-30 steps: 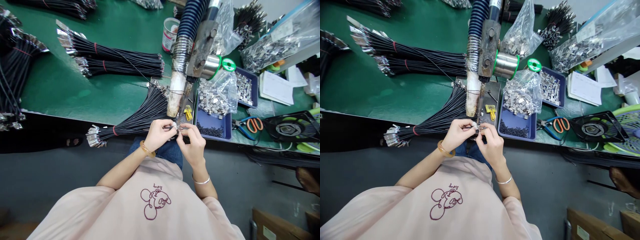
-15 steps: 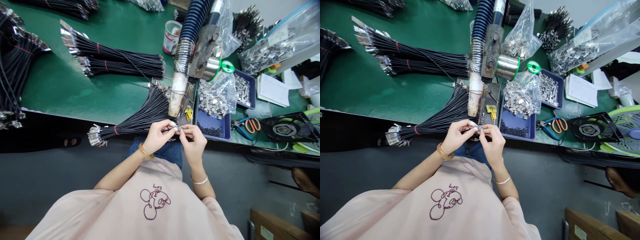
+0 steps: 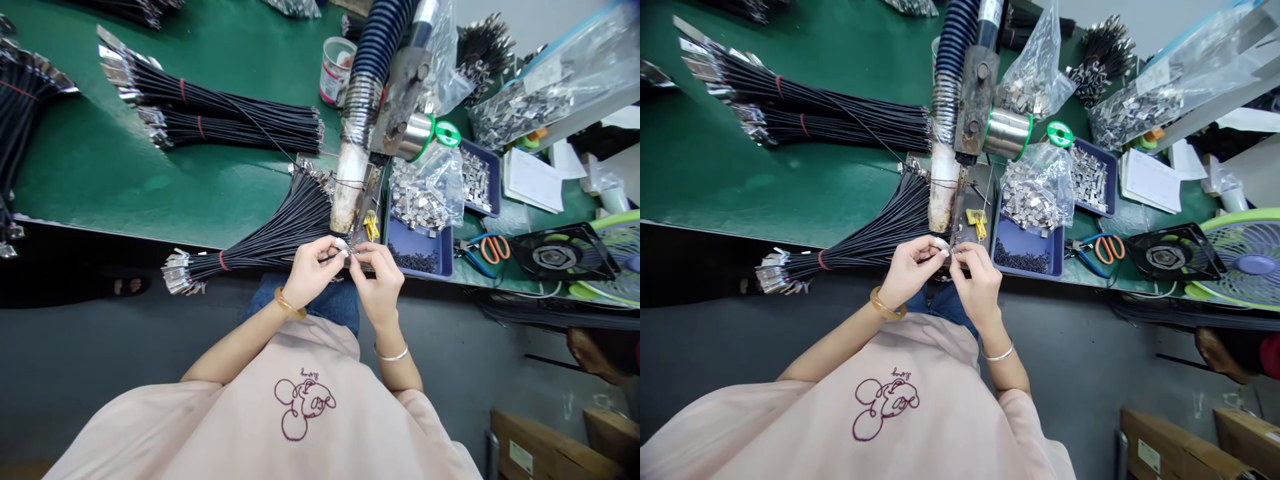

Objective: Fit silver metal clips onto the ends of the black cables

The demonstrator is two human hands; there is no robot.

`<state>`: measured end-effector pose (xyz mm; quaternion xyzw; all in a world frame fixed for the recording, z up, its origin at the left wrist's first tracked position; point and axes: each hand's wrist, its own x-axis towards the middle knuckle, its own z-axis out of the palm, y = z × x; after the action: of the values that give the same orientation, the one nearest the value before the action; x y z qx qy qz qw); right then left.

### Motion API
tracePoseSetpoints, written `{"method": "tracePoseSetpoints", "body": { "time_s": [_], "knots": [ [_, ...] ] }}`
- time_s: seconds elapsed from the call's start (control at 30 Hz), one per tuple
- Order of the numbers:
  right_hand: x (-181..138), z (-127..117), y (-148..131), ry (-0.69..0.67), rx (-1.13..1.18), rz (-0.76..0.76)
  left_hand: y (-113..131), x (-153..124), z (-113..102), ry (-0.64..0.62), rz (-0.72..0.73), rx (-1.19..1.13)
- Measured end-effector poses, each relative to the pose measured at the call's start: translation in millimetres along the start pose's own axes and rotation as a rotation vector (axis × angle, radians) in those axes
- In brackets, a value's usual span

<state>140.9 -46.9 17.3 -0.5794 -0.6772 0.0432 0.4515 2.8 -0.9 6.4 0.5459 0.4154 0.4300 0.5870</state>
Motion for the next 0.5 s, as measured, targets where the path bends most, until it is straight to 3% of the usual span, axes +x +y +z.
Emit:
{"method": "tracePoseSetpoints", "body": {
  "time_s": [0.5],
  "knots": [
    [-7.6,-5.3,-0.2,-0.006,-0.091,-0.102,0.8,-1.4,-2.0,-0.053,-0.007,-0.006]
  ]
}}
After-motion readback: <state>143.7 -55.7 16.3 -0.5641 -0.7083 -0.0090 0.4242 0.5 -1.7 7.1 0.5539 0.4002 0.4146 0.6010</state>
